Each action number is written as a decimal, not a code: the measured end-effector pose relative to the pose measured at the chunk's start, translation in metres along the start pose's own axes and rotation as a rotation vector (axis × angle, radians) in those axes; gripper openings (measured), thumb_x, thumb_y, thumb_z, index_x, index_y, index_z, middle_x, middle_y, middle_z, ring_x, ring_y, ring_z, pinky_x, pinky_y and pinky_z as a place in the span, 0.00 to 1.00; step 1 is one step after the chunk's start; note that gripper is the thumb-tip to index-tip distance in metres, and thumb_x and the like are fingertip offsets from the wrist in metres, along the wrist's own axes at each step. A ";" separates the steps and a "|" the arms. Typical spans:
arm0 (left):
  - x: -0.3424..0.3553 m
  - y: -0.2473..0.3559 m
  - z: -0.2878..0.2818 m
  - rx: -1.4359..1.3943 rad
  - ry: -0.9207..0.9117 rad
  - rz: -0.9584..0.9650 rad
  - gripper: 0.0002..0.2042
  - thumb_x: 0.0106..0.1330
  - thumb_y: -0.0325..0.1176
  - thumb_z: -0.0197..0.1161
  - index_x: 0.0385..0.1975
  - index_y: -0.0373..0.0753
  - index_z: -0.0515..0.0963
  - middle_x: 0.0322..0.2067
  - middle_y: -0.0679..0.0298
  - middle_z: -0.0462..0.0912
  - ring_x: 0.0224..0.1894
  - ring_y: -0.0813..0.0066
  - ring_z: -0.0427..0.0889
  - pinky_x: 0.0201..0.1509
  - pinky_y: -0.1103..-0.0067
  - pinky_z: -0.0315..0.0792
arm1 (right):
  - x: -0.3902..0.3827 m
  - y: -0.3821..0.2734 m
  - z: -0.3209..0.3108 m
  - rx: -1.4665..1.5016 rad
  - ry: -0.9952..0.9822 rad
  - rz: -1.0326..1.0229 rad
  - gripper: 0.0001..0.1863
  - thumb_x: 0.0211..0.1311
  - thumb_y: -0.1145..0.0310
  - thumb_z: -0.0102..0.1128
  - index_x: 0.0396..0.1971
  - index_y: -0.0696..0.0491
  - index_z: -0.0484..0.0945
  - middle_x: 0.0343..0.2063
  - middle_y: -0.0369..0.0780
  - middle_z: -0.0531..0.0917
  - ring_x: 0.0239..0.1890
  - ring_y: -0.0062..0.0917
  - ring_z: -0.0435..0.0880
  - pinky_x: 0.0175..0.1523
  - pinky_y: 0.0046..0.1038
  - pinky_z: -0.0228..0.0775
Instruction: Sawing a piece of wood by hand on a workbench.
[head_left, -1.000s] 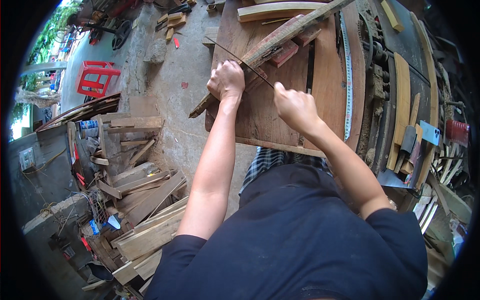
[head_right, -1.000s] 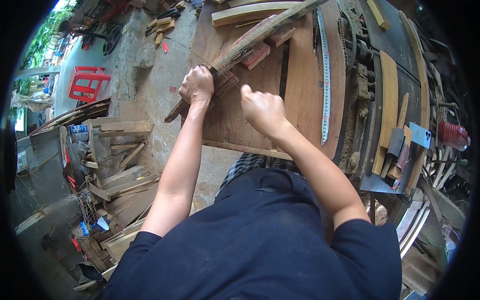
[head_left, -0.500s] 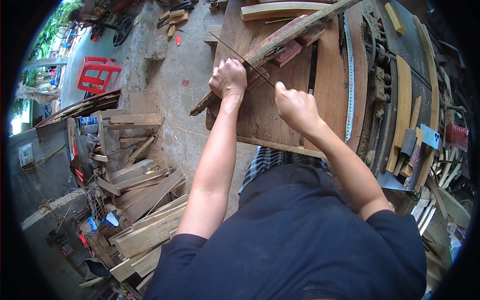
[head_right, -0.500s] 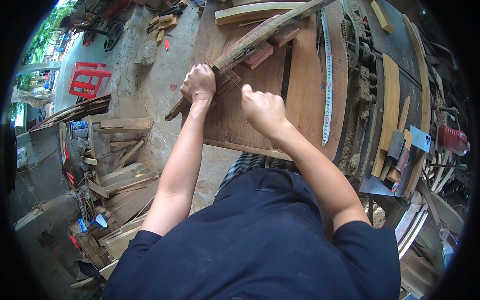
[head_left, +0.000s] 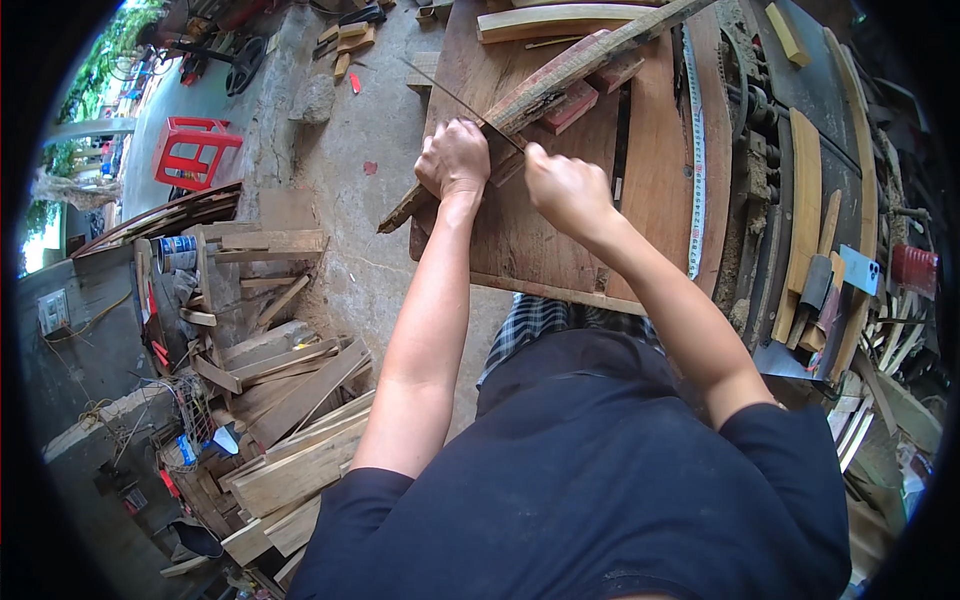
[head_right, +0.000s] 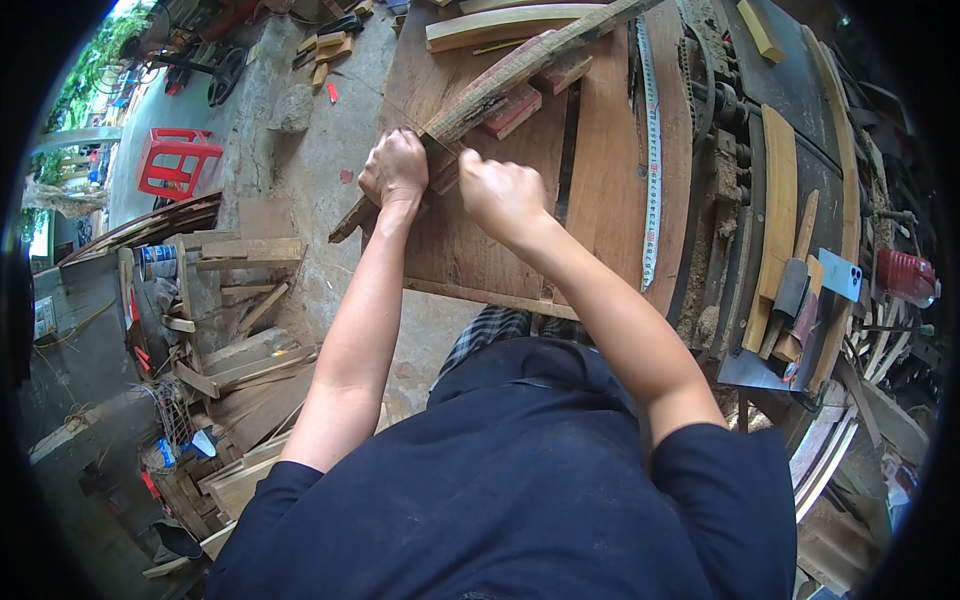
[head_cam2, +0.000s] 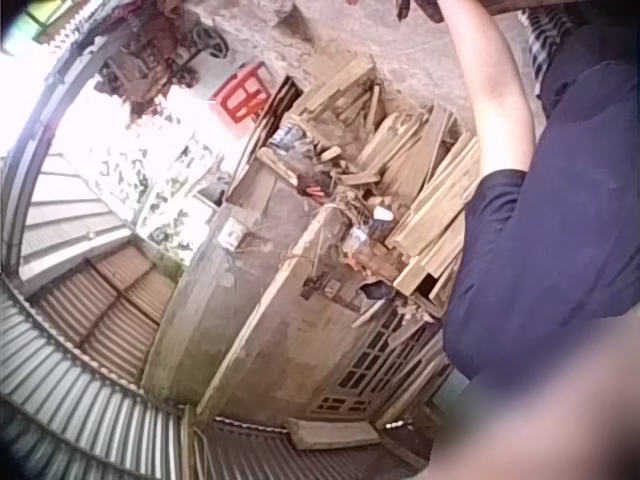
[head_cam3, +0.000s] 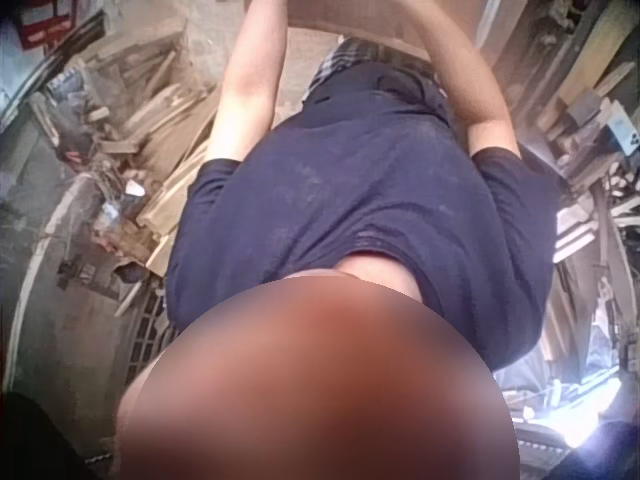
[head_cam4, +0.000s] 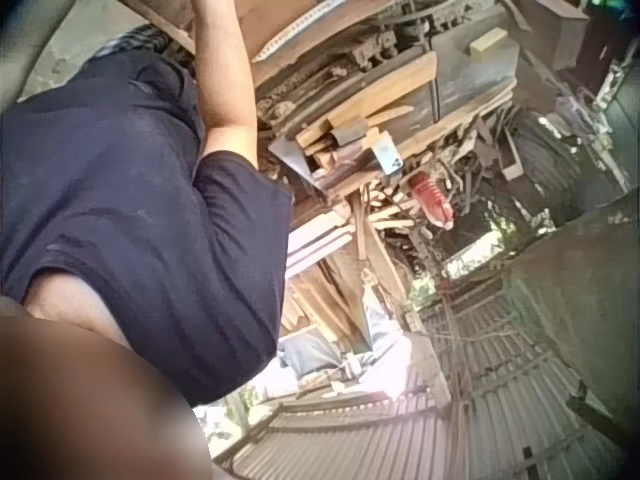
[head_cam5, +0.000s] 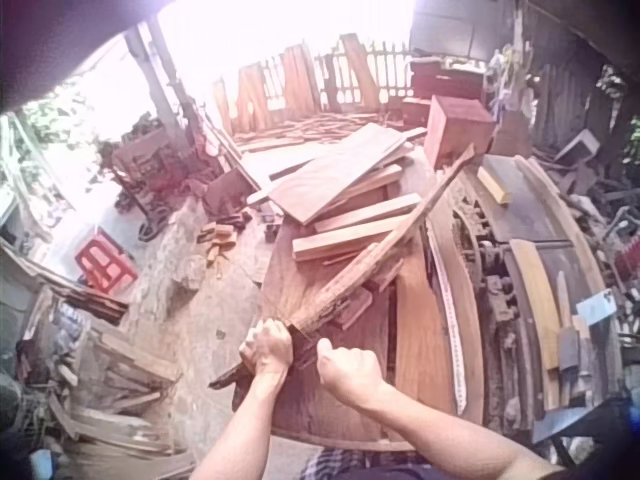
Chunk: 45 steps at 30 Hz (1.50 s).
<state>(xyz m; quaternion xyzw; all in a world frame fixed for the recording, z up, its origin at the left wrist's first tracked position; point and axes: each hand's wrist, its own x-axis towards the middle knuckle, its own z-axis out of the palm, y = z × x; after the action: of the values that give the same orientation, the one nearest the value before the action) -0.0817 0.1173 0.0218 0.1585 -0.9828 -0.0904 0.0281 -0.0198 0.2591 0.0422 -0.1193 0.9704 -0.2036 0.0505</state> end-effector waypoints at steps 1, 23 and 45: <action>0.001 0.003 0.001 -0.008 0.001 0.010 0.22 0.68 0.46 0.41 0.36 0.41 0.82 0.39 0.54 0.84 0.43 0.53 0.83 0.47 0.62 0.75 | 0.015 -0.001 0.005 0.000 0.007 0.006 0.06 0.57 0.72 0.48 0.30 0.58 0.72 0.24 0.50 0.84 0.29 0.41 0.86 0.31 0.39 0.78; -0.001 -0.008 0.005 0.000 0.021 0.016 0.21 0.69 0.46 0.42 0.36 0.40 0.82 0.39 0.53 0.84 0.42 0.53 0.83 0.45 0.61 0.75 | -0.035 0.011 -0.005 0.016 -0.104 0.038 0.06 0.60 0.71 0.45 0.31 0.58 0.70 0.21 0.52 0.82 0.25 0.44 0.84 0.28 0.44 0.76; 0.000 -0.012 0.007 -0.012 0.030 0.010 0.22 0.69 0.46 0.41 0.36 0.40 0.82 0.38 0.53 0.84 0.42 0.52 0.83 0.46 0.61 0.75 | 0.006 0.000 0.012 0.060 0.031 -0.036 0.05 0.61 0.71 0.44 0.30 0.57 0.68 0.21 0.53 0.82 0.25 0.47 0.84 0.29 0.46 0.75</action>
<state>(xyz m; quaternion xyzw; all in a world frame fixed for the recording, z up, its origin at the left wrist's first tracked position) -0.0790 0.1077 0.0124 0.1549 -0.9825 -0.0940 0.0442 -0.0233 0.2531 0.0306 -0.1318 0.9623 -0.2352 0.0351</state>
